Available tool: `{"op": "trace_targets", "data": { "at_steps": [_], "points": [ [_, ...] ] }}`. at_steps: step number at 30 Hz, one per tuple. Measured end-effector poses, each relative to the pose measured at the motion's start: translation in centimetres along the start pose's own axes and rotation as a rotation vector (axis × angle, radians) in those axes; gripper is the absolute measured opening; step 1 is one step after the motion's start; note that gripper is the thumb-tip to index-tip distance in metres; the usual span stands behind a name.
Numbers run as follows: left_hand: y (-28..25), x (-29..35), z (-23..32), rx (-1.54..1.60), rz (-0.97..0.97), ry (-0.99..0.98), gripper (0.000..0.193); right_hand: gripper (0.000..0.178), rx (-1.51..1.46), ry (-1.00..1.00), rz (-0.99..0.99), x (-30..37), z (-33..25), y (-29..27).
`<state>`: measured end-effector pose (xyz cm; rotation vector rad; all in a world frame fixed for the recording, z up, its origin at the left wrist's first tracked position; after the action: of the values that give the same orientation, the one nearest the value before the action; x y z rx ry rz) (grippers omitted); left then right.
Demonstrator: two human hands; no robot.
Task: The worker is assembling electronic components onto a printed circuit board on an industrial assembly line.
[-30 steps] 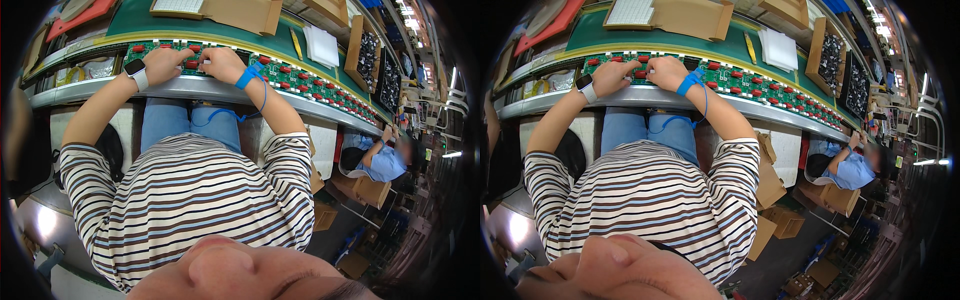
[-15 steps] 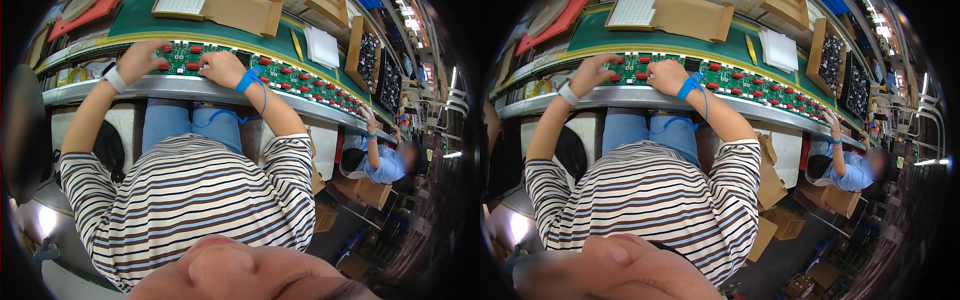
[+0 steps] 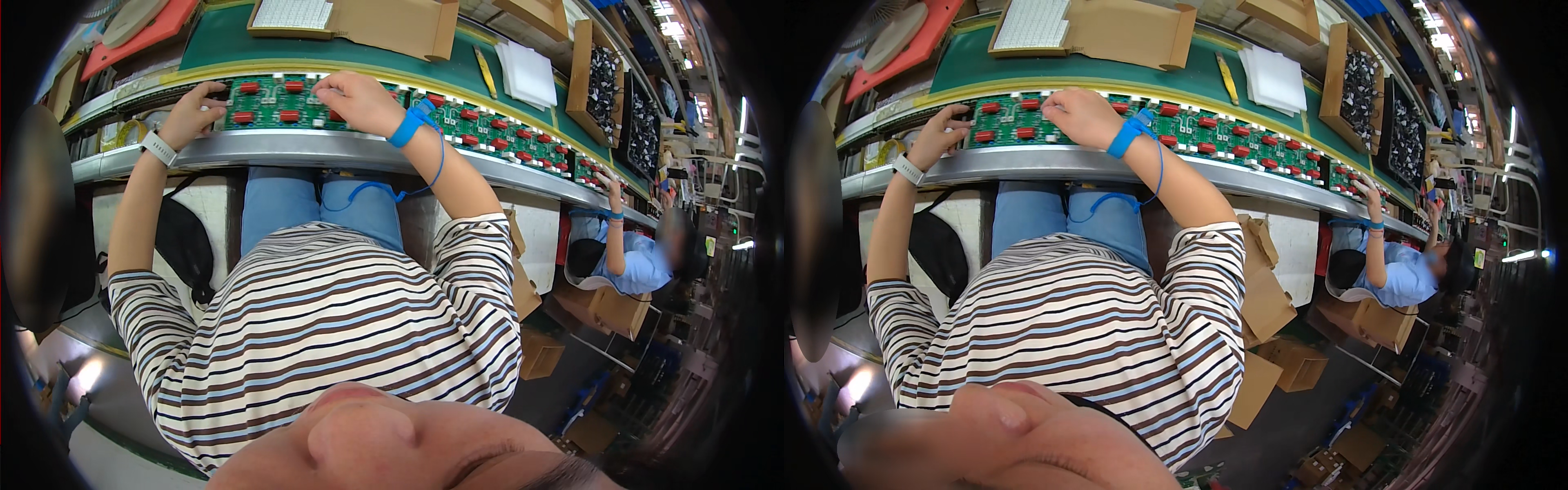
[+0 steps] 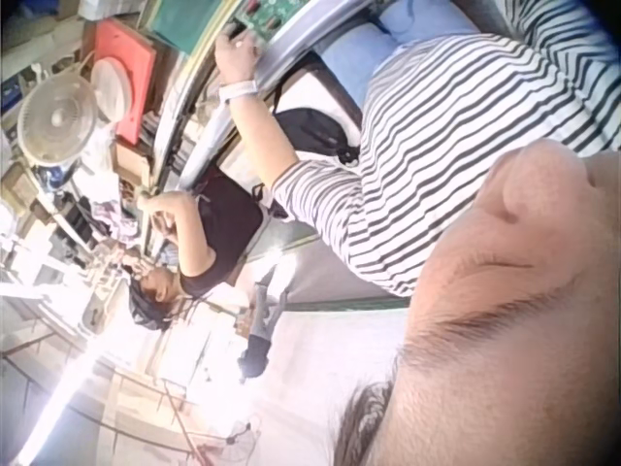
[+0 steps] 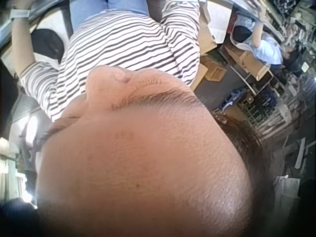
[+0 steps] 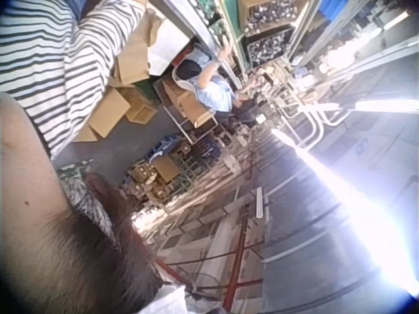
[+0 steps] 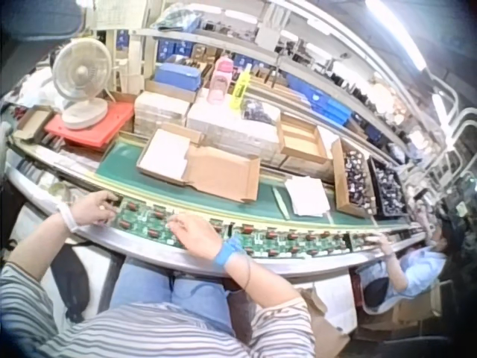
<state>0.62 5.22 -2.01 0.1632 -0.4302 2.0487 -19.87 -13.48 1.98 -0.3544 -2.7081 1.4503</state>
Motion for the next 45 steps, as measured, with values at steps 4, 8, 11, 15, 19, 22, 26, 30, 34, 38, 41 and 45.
{"op": "trace_targets", "data": {
  "at_steps": [4, 8, 11, 15, 19, 22, 26, 30, 34, 38, 41, 45],
  "points": [
    [1.4, -0.4, 0.6, 0.003, -0.040, 0.012, 0.044, 0.025, -0.091, 0.042, -0.029, -0.7, 1.3, 0.4],
    [1.9, -0.8, 0.5, 0.003, -0.078, 0.007, 0.044, 0.023, -0.137, 0.098, -0.004, -0.4, 1.9, -0.5],
    [3.0, -0.9, 0.6, -0.004, -0.088, 0.035, 0.044, 0.021, 0.133, 0.043, 0.056, -0.1, 1.6, -1.2],
    [3.9, -1.4, 0.5, 0.030, -0.167, 0.037, 0.041, 0.019, -0.119, 0.167, -0.002, -0.1, 2.6, 0.6],
    [4.1, -2.3, 0.2, 0.038, -0.248, 0.036, 0.035, 0.019, 0.054, 0.100, -0.053, -0.1, 2.6, 2.1],
    [2.9, -3.5, -0.4, 0.019, -0.166, 0.089, 0.031, 0.018, 0.226, 0.109, -0.088, 0.2, 2.2, 2.0],
    [3.8, -3.0, 1.0, 0.137, -0.210, 0.002, 0.029, 0.016, 0.253, 0.128, -0.089, 0.6, 2.7, 1.9],
    [6.3, -2.3, 2.0, 0.593, -0.342, -0.047, 0.029, 0.014, 0.335, 0.111, -0.112, 0.8, 3.1, 2.5],
    [8.0, -2.6, 2.0, 0.673, -0.408, -0.101, 0.029, 0.014, 0.349, 0.110, -0.115, 0.8, 3.3, 2.8],
    [9.1, -2.7, 2.2, 0.710, -0.419, -0.155, 0.029, 0.014, 0.383, 0.087, -0.107, 0.8, 3.4, 2.9],
    [9.6, -2.8, 2.3, 0.733, -0.430, -0.183, 0.029, 0.015, 0.390, 0.075, -0.124, 0.8, 3.2, 2.8],
    [9.9, -2.9, 2.1, 0.787, -0.464, -0.210, 0.030, 0.015, 0.380, 0.060, -0.134, 0.9, 3.2, 2.9]
  ]
}}
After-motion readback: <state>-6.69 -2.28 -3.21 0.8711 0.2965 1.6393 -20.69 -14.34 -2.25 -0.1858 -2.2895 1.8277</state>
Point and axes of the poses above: each hand's wrist, its own x-axis away from the middle knuckle, its own y-axis out of the palm, z = x × y, the point moved 4 cm from there along -x, towards the middle knuckle, and after that the axes turned 15 degrees about x, right-handed, at the moved point
